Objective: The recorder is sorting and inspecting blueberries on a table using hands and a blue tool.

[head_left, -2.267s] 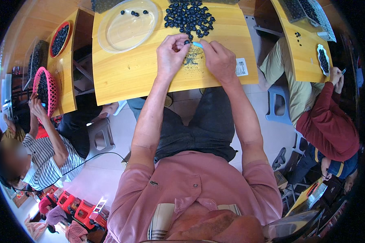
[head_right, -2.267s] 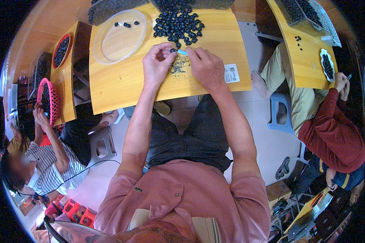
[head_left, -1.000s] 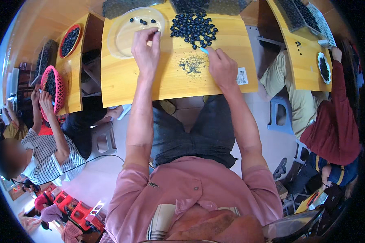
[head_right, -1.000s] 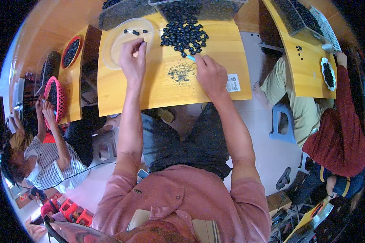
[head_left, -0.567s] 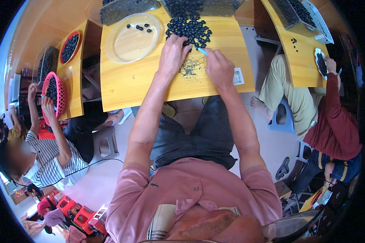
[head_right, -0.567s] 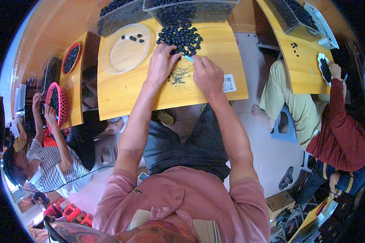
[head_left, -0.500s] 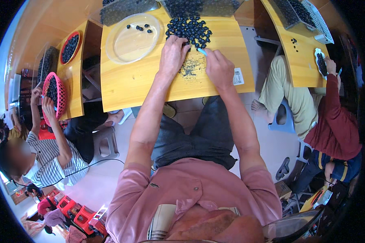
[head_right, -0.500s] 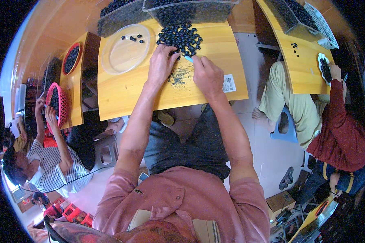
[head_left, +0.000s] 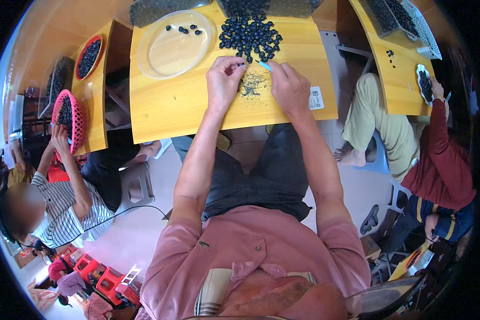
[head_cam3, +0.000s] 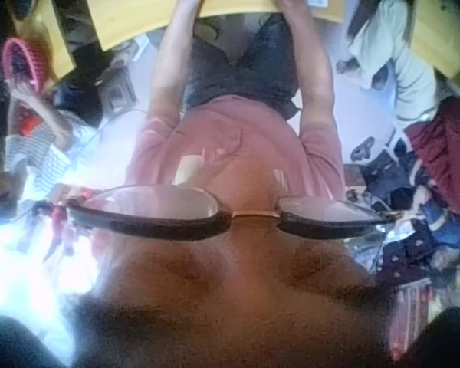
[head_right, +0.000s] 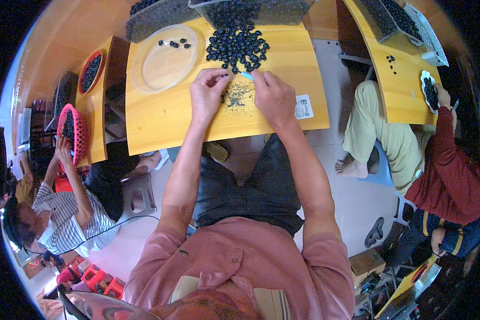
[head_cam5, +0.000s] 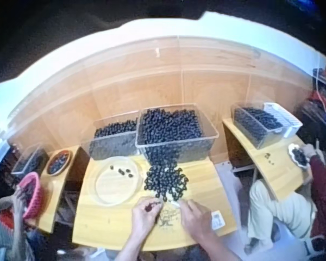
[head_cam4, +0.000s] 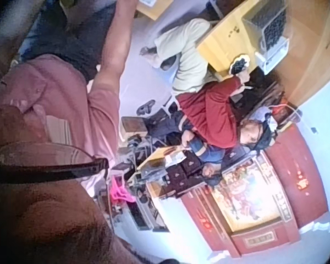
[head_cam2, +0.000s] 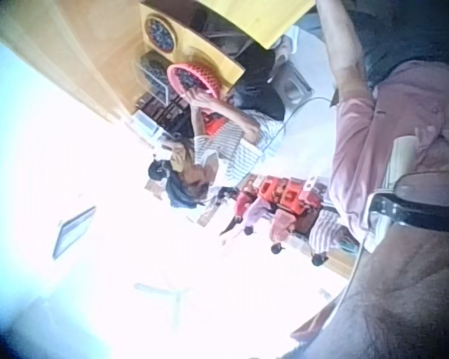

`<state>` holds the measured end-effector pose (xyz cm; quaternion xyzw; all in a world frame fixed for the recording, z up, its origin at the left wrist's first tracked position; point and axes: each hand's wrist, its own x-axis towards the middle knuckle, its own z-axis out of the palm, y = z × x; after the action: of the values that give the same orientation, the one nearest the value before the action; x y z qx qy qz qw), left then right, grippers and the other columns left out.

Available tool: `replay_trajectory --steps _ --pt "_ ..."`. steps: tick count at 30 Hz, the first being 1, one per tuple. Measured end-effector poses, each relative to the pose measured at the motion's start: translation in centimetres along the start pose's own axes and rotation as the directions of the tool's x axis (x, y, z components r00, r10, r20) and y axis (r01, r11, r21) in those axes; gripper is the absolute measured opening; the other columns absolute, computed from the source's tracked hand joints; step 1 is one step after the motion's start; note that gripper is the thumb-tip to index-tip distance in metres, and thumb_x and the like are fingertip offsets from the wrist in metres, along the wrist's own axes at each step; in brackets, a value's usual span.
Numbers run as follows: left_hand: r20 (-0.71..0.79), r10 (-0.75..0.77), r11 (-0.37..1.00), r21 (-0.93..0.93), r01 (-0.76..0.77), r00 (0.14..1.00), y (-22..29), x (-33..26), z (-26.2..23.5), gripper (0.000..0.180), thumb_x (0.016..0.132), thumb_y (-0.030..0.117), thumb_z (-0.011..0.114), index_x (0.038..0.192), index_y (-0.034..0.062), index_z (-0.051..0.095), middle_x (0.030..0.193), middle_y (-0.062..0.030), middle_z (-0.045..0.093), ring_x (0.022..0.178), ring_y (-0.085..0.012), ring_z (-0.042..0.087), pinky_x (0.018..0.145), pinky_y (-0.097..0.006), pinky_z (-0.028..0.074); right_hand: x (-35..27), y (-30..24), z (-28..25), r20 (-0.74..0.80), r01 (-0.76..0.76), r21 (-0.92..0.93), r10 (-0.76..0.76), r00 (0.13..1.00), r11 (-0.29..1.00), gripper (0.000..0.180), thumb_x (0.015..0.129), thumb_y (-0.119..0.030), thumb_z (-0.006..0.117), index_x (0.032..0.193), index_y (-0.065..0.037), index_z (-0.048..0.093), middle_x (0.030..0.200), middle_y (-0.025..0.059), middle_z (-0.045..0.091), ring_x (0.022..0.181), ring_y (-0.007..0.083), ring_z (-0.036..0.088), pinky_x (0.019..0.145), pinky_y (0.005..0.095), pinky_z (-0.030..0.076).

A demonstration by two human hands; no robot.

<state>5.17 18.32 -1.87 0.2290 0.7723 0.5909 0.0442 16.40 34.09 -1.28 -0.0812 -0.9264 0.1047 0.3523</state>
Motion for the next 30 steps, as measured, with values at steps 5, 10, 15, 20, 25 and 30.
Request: replay_trajectory --steps 5,10,15,20,25,30 --pt "0.002 0.082 0.996 0.038 -0.082 0.997 0.4 -0.4 0.6 0.023 0.086 0.001 0.080 0.108 -0.0003 0.077 0.097 -0.0079 0.071 0.078 -0.0128 0.067 0.072 -0.027 0.055 0.1 -0.4 -0.2 0.030 0.066 -0.029 -0.065 0.997 0.997 0.023 0.085 -0.008 0.068 0.107 -0.011 0.072 0.081 0.0033 0.060 0.073 0.0218 0.069 0.060 0.0373 0.056" --pt "-0.012 0.021 0.999 -0.047 -0.021 1.000 0.8 -0.5 0.8 0.034 0.084 -0.002 0.081 0.117 -0.0007 0.071 0.093 -0.0066 0.071 0.078 -0.0100 0.065 0.074 -0.026 0.057 0.1 -0.4 -0.3 0.068 0.105 -0.044 -0.102 0.992 0.994 0.024 0.084 -0.008 0.068 0.108 -0.011 0.071 0.080 0.0033 0.059 0.073 0.0208 0.068 0.059 0.0364 0.056" --pt "0.040 -0.005 0.999 -0.036 0.006 0.999 1.1 -0.5 0.6 0.032 0.083 -0.002 0.080 0.112 -0.0018 0.068 0.089 -0.0051 0.070 0.077 -0.0094 0.065 0.074 -0.026 0.057 0.1 -0.5 -0.4 0.089 0.140 -0.043 -0.136 0.987 0.989 0.024 0.085 -0.009 0.067 0.109 -0.011 0.071 0.080 0.0037 0.059 0.073 0.0203 0.068 0.059 0.0362 0.056" --pt "0.066 -0.019 1.000 -0.014 0.020 0.998 1.3 -0.5 0.6 0.032 0.084 -0.002 0.079 0.113 -0.0022 0.067 0.089 -0.0059 0.071 0.077 -0.0102 0.066 0.074 -0.027 0.057 -0.1 -0.3 -0.1 0.097 0.179 -0.061 -0.173 0.980 0.982 0.025 0.086 -0.011 0.066 0.110 -0.010 0.071 0.079 0.0035 0.057 0.072 0.0202 0.067 0.058 0.0353 0.055" --pt "0.056 0.005 0.999 -0.039 -0.003 0.998 1.4 -0.6 0.7 0.033 0.085 -0.003 0.078 0.116 -0.0025 0.066 0.092 -0.0070 0.072 0.079 -0.0115 0.068 0.075 -0.028 0.058 -0.1 -0.3 -0.2 0.111 0.178 -0.082 -0.168 0.979 0.981 0.025 0.086 -0.011 0.066 0.111 -0.010 0.070 0.079 0.0037 0.056 0.071 0.0206 0.066 0.058 0.0356 0.055" --pt "0.062 0.001 0.997 -0.073 0.003 0.998 1.4 -0.7 0.8 0.034 0.086 -0.004 0.079 0.117 -0.0026 0.066 0.094 -0.0069 0.072 0.080 -0.0112 0.068 0.076 -0.027 0.058 -0.3 -0.2 -0.2 0.113 0.162 -0.065 -0.154 0.982 0.985 0.026 0.086 -0.011 0.066 0.111 -0.011 0.069 0.080 0.0041 0.056 0.071 0.0211 0.066 0.058 0.0368 0.055"
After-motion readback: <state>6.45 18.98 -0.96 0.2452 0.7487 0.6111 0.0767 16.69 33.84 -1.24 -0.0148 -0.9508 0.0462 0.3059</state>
